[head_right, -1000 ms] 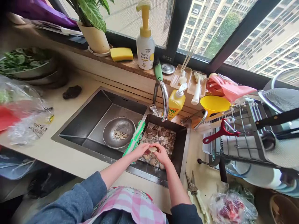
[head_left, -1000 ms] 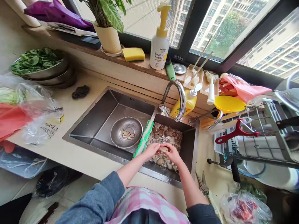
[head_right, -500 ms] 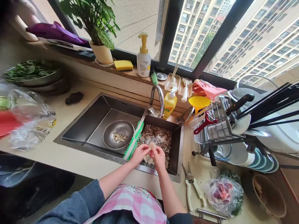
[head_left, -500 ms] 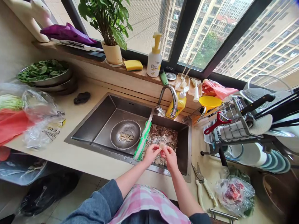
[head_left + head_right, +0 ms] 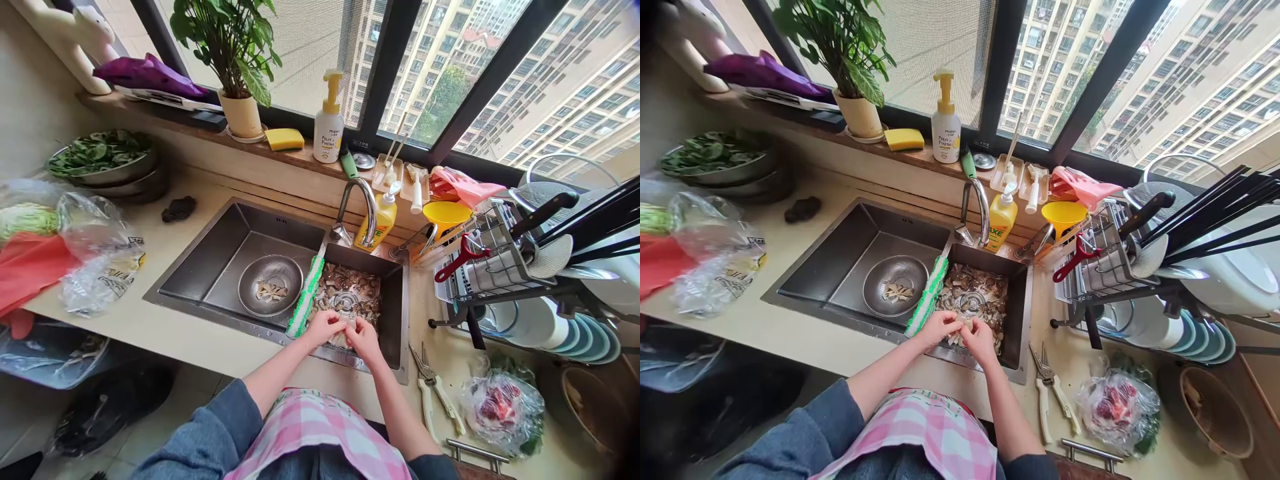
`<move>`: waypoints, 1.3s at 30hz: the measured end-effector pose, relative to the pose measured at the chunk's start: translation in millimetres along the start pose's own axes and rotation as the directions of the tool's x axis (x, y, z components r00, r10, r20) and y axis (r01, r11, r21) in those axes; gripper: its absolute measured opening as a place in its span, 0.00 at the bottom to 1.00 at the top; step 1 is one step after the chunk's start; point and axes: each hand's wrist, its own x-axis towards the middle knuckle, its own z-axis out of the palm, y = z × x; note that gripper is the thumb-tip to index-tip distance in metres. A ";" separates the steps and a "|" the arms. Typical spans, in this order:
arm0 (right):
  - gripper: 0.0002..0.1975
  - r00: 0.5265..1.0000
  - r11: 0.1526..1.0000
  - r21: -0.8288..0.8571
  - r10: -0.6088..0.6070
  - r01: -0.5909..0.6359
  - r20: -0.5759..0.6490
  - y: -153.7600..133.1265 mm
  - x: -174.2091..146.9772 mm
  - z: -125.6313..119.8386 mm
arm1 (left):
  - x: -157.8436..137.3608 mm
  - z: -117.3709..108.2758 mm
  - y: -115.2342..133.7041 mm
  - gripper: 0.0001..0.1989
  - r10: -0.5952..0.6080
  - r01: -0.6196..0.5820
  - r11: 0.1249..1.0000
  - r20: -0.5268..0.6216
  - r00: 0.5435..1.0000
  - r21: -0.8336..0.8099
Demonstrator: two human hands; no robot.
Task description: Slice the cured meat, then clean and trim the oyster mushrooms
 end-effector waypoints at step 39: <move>0.25 0.979 0.976 0.091 0.194 -0.199 0.059 55.2 205.3 32.2 | -7.4 -24.8 -17.0 0.18 -0.311 0.262 0.717 0.040 0.949 -0.646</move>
